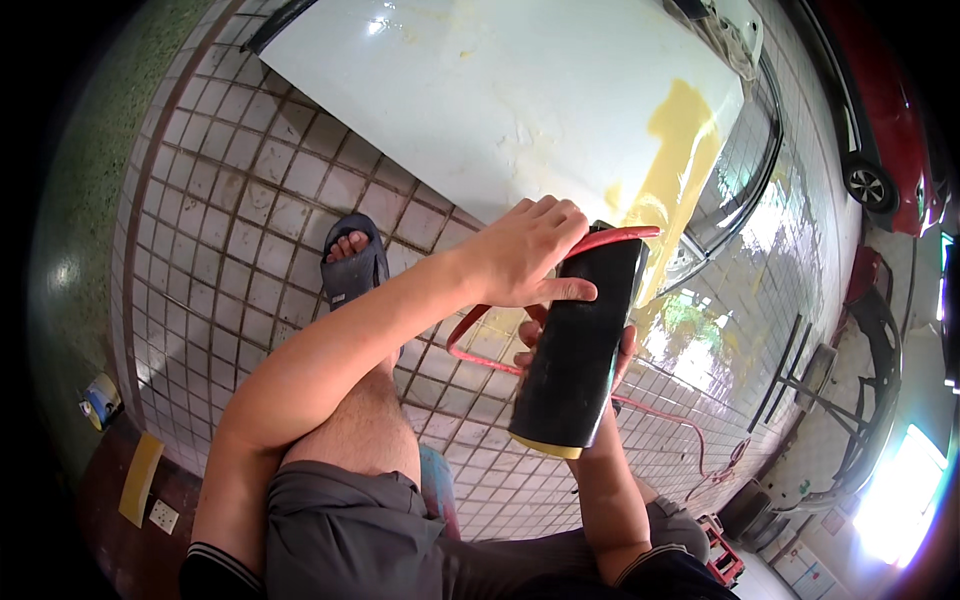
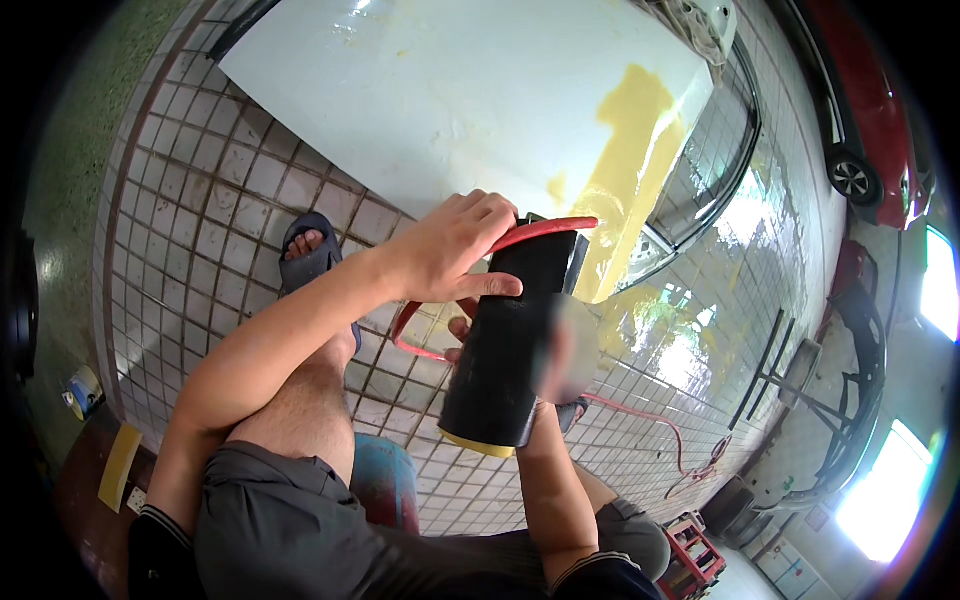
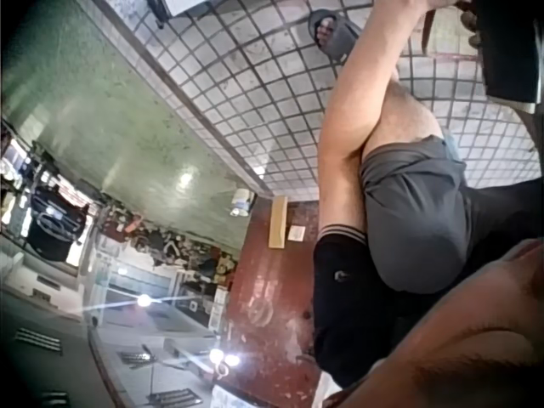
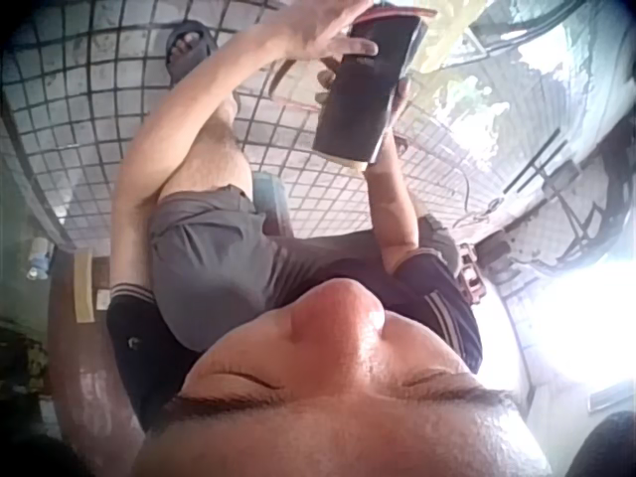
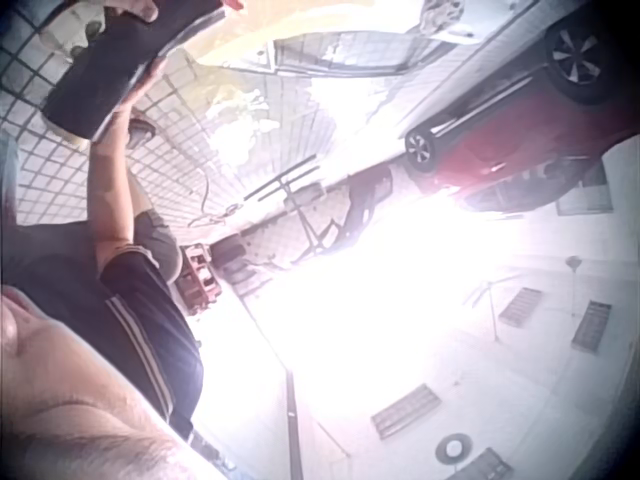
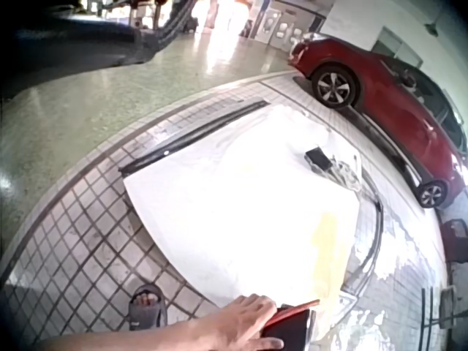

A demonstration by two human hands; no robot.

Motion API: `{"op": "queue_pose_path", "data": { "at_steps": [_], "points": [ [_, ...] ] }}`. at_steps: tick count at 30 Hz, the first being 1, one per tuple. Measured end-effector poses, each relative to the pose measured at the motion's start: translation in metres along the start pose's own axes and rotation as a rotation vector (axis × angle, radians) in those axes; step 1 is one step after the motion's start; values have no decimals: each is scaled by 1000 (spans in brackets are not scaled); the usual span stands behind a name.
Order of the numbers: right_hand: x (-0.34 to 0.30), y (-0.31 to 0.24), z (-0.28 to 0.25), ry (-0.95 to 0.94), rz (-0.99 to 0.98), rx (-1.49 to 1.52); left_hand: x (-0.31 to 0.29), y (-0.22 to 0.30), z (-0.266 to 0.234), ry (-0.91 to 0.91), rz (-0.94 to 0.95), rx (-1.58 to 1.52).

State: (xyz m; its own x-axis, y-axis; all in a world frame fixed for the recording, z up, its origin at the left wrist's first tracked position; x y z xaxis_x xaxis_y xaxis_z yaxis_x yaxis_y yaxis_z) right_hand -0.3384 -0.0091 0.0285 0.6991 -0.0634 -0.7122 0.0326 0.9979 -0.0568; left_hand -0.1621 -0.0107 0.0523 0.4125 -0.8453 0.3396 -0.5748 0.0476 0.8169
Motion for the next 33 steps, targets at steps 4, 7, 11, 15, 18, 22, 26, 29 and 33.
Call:
{"op": "queue_pose_path", "data": {
  "at_steps": [4,7,11,15,18,22,26,29,33],
  "points": [
    [-7,-39,2,158,-273,-189,-1,3,-3,-19,111,64],
    [-18,-145,-35,451,-574,-708,22,-22,-25,-7,10,110],
    [5,-221,15,853,-1325,-1376,24,-65,-56,206,97,229],
    [39,-241,26,1125,-1551,-1640,31,-64,-46,173,64,216],
    [51,-217,18,1222,-1446,-1827,22,-70,-50,160,35,232],
    [60,-208,5,1222,-1477,-1900,20,-69,-49,195,27,273],
    [55,-240,8,985,-1795,-1987,29,-67,-51,235,48,246],
    [68,-285,26,1159,-1458,-1908,26,-69,-53,244,47,241],
    [68,-227,34,1499,-1448,-2105,28,-72,-48,213,-2,260]
  ]
}}
Point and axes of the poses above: each hand's wrist, its own x-axis towards the middle knuckle, its own z-axis out of the palm, y = z × x, the point moved 8 cm from there along x, towards the middle knuckle, and after that the axes turned 14 degrees about y, right-handed, at the moved point
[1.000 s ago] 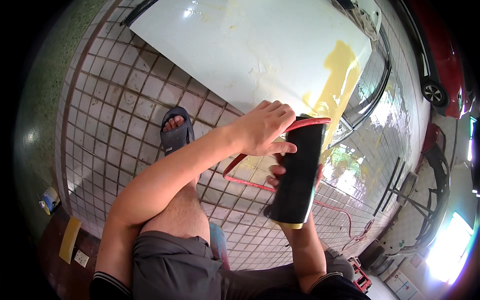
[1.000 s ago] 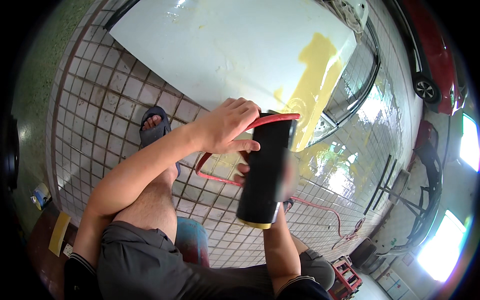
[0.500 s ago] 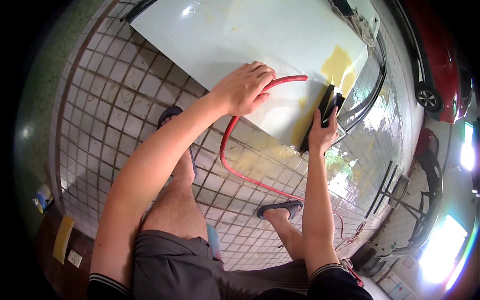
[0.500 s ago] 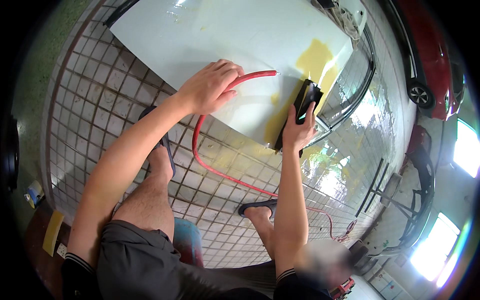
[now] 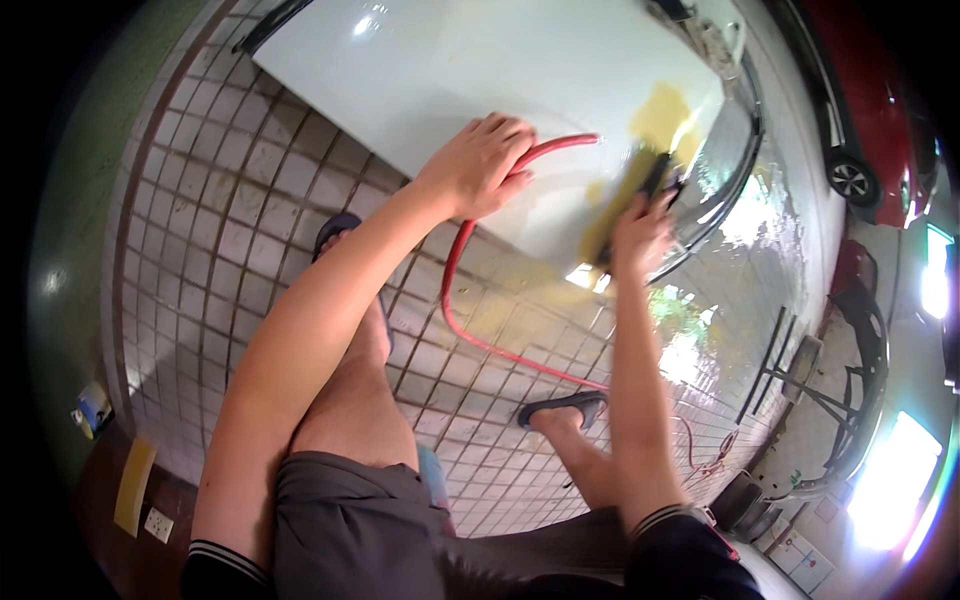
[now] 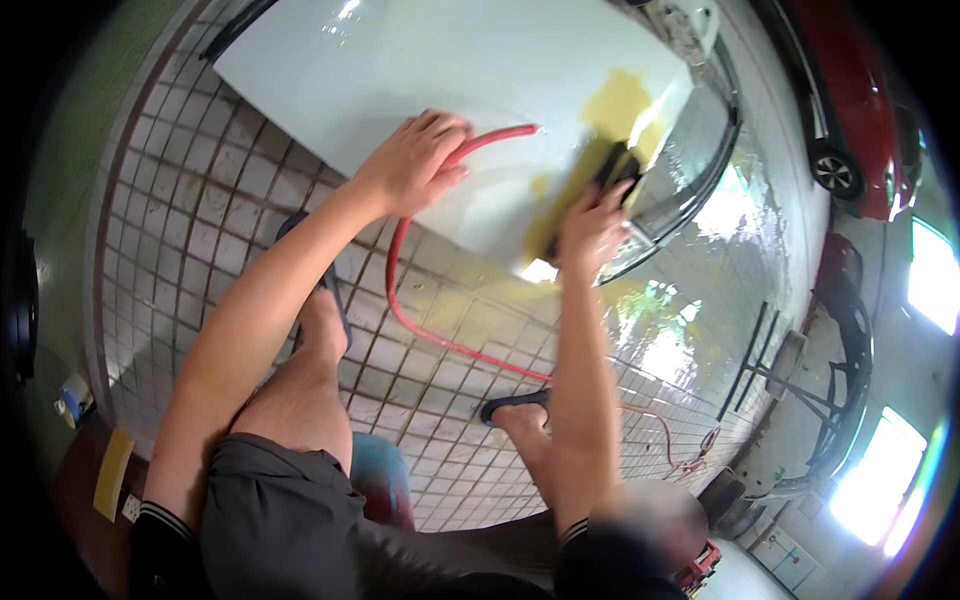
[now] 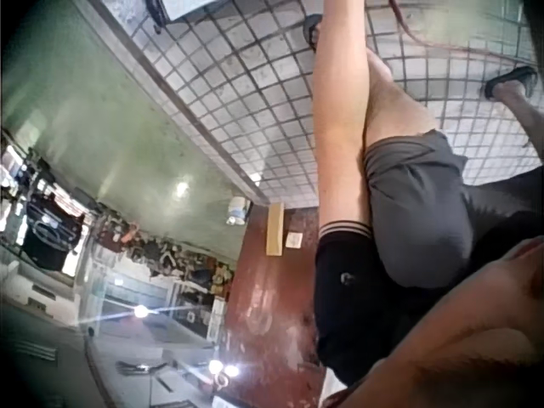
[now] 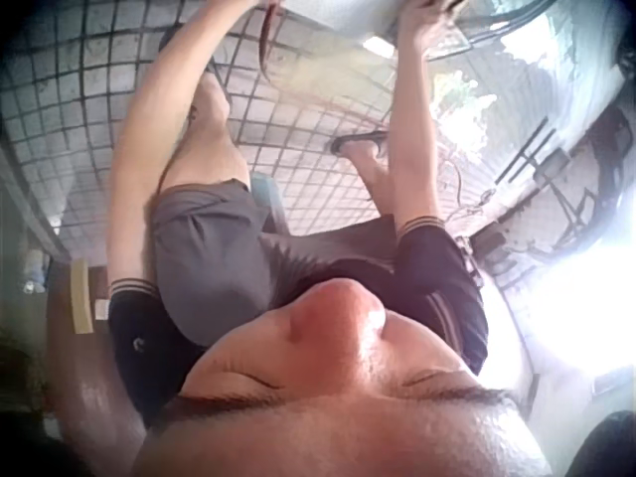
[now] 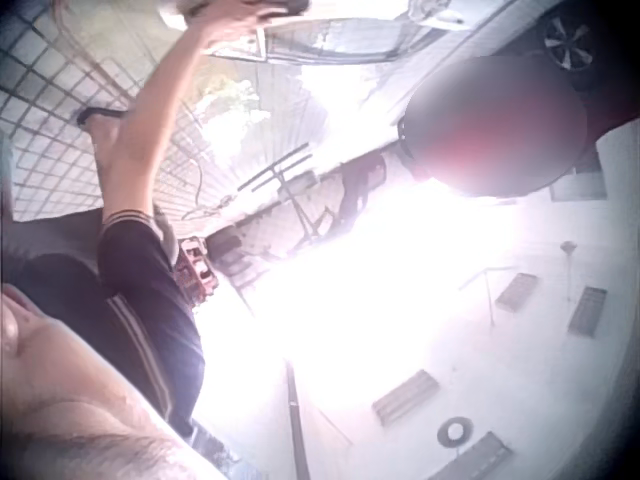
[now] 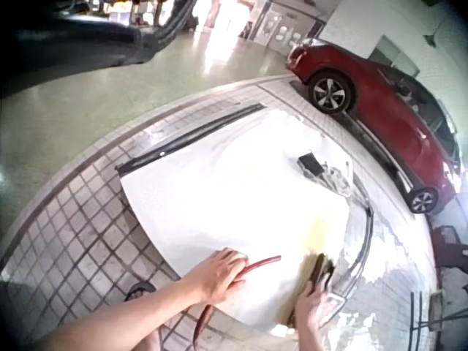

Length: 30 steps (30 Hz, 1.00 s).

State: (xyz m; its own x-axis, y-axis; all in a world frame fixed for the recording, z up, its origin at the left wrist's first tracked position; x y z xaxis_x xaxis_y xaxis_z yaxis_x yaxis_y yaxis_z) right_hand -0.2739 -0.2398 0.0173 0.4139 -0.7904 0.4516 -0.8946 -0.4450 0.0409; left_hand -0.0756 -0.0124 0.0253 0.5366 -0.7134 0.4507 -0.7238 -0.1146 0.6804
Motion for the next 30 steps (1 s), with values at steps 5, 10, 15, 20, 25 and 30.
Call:
{"op": "queue_pose_path", "data": {
  "at_steps": [5,10,15,20,25,30],
  "points": [
    [-125,-22,-51,-117,-335,84,-8,-5,-7,-55,-44,106],
    [9,9,-19,-64,-206,-90,10,13,3,3,-7,40],
    [-91,-28,-36,-156,-302,-26,0,-4,-5,-36,-23,116],
    [-23,-20,-23,-253,-246,-72,0,7,-4,11,11,74],
    [-89,-26,-35,-239,-220,-90,-4,3,-3,-43,-13,129],
    [-44,-10,-24,-261,-224,-60,-5,-1,-7,-28,-16,106]
  ]
}}
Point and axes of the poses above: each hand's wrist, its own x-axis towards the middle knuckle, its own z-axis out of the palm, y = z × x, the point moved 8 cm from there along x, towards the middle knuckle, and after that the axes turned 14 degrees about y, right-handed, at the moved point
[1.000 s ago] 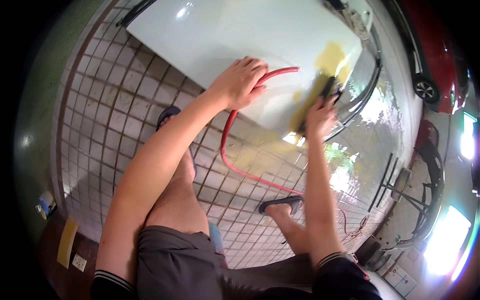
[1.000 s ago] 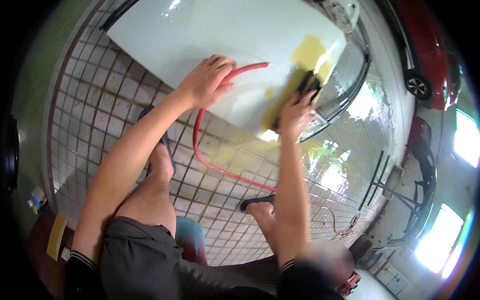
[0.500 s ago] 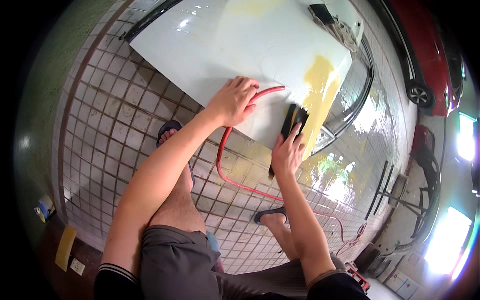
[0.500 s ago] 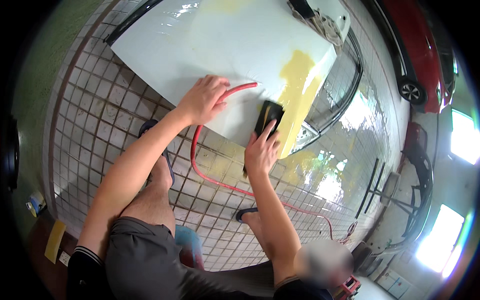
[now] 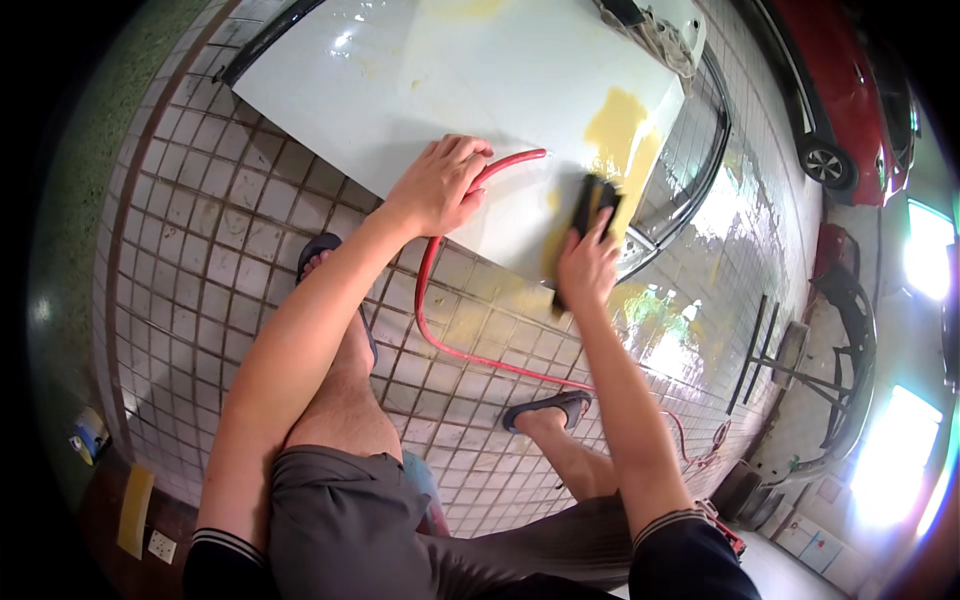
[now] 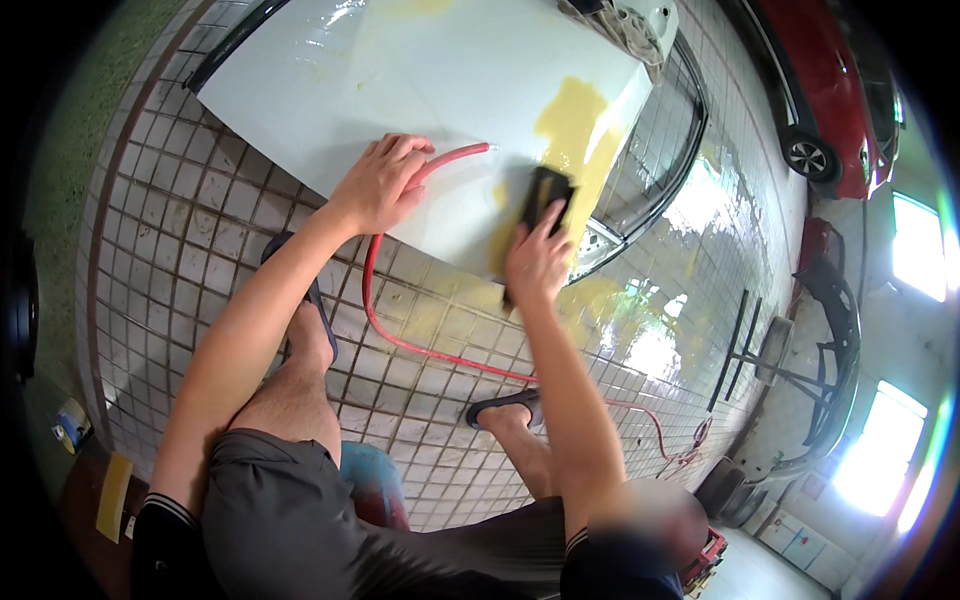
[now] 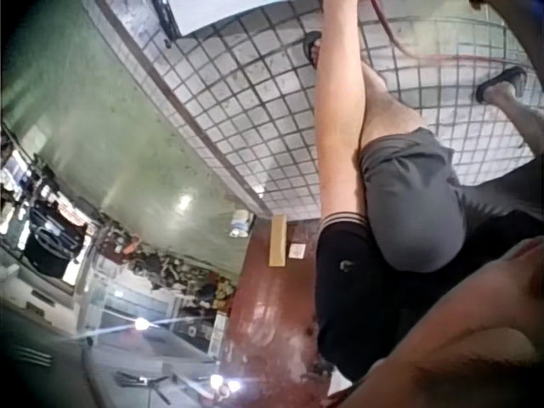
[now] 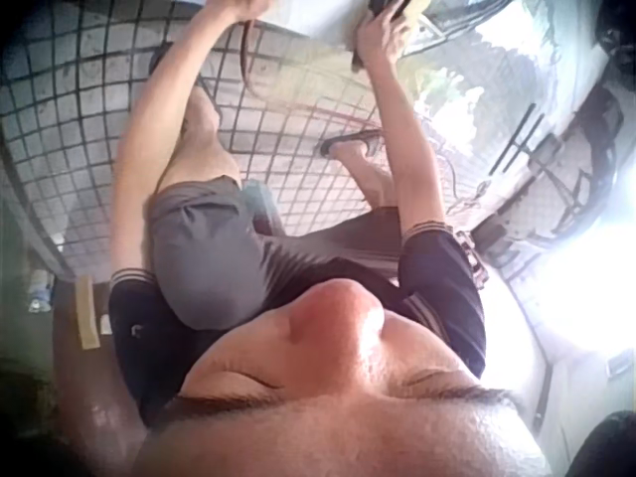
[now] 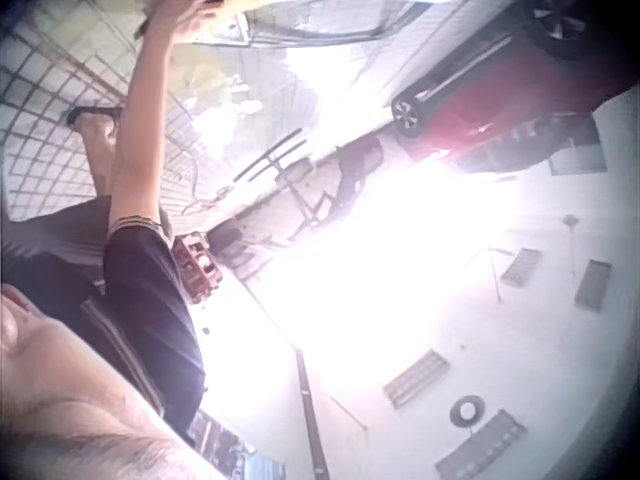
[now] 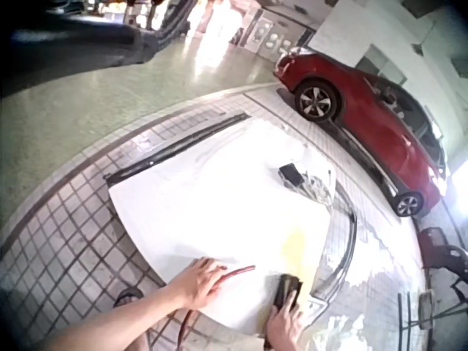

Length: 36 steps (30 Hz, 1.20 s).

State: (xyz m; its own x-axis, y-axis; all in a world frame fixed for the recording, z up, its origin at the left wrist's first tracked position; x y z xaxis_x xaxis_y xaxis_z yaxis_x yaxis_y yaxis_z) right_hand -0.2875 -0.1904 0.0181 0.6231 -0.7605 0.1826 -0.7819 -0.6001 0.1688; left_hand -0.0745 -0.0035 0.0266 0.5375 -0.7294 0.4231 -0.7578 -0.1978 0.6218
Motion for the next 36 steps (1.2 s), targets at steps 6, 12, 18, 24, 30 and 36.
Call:
{"op": "queue_pose_path", "data": {
  "at_steps": [6,12,18,24,30,36],
  "points": [
    [-28,3,7,15,148,-34,-2,0,5,-16,-28,-35],
    [5,39,8,112,118,-22,7,10,6,32,45,-25],
    [-50,-21,-4,86,70,1,-1,0,5,26,2,27],
    [19,20,1,59,168,28,5,10,10,36,43,-32],
    [-54,-47,-6,-52,22,126,-6,-6,-4,33,-8,46],
    [12,55,27,120,244,26,2,6,15,52,28,-83]
  ]
}}
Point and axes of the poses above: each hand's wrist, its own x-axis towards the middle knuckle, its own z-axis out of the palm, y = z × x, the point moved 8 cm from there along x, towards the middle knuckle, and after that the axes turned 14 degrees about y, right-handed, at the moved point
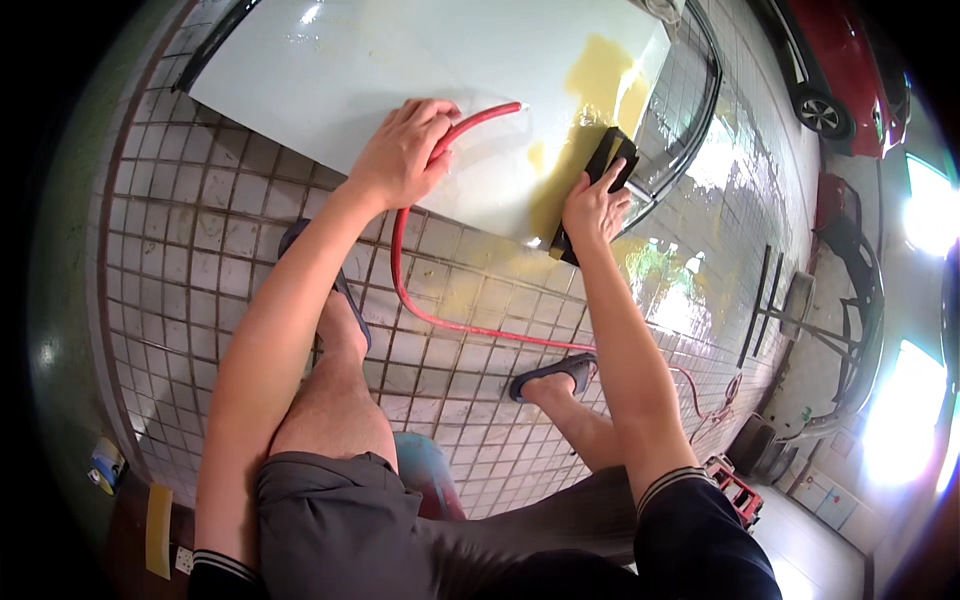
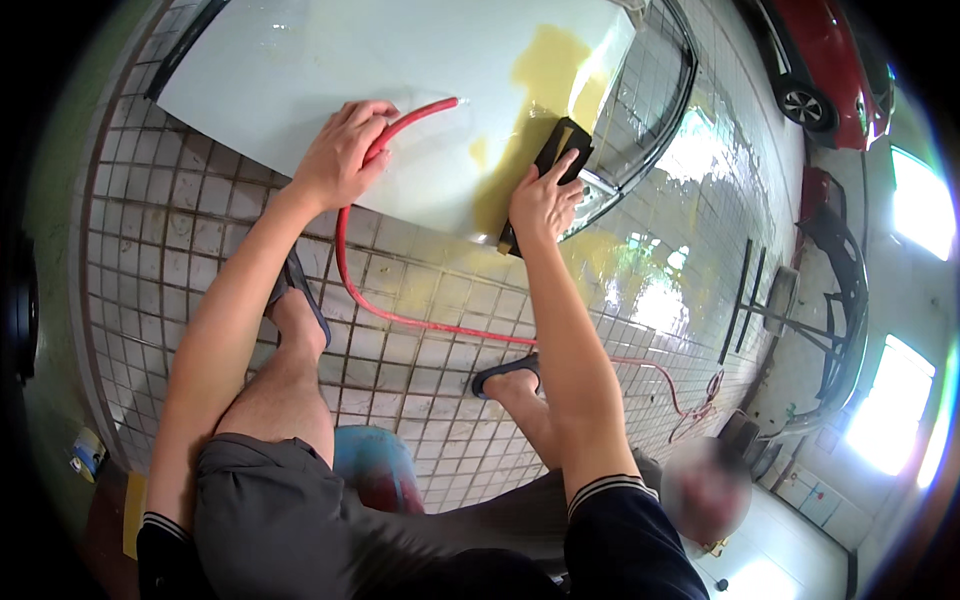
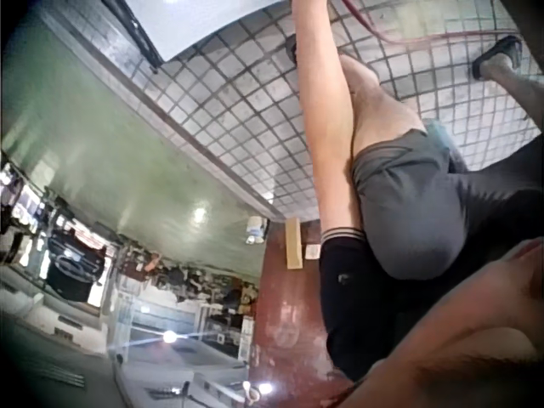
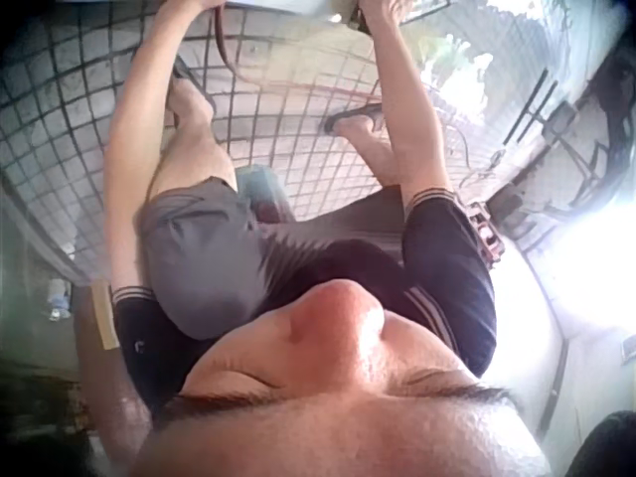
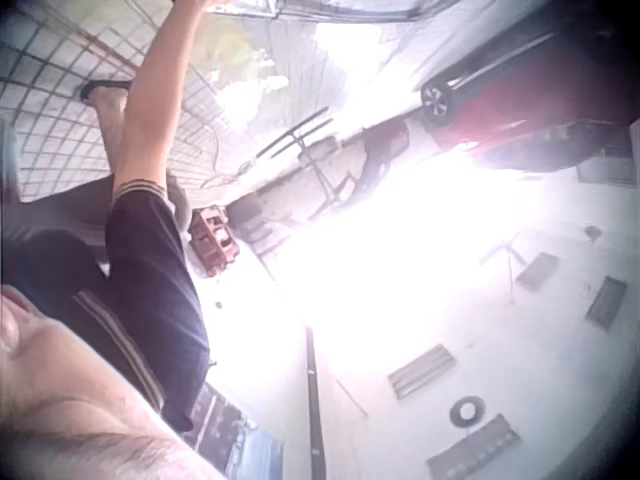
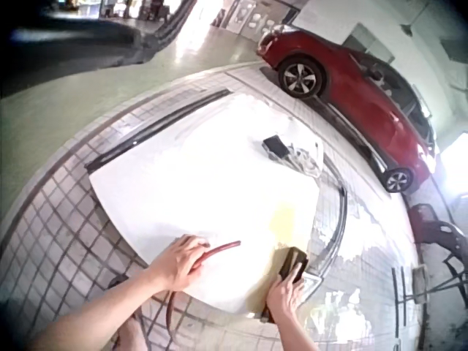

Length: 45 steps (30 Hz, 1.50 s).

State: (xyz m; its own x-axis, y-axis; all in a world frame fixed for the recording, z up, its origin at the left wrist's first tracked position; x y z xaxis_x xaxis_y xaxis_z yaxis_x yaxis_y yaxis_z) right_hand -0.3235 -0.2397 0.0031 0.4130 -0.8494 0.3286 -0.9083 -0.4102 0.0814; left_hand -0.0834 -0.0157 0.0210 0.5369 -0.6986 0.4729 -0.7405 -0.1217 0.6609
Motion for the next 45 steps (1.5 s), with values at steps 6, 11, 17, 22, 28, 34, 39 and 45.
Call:
{"op": "queue_pose_path", "data": {
  "at_steps": [6,11,17,22,28,34,39,45],
  "points": [
    [-80,-35,-20,-223,-140,105,-5,-16,-17,7,33,110],
    [-8,21,-14,18,4,-37,5,0,-2,-7,45,58],
    [-80,8,-15,-150,-230,-33,-4,-9,-10,-31,6,56],
    [-39,33,-9,-71,42,-4,1,-1,-8,-37,23,45],
    [-80,16,-21,-175,-89,79,-6,-9,-13,-1,4,70],
    [-84,4,-26,-177,77,20,-2,-4,-7,-29,-2,76],
    [-80,1,-25,-284,30,27,-6,-8,-12,-20,-5,85],
    [-109,-18,-31,-244,46,61,-8,-8,-9,-49,-14,125]
  ]
}}
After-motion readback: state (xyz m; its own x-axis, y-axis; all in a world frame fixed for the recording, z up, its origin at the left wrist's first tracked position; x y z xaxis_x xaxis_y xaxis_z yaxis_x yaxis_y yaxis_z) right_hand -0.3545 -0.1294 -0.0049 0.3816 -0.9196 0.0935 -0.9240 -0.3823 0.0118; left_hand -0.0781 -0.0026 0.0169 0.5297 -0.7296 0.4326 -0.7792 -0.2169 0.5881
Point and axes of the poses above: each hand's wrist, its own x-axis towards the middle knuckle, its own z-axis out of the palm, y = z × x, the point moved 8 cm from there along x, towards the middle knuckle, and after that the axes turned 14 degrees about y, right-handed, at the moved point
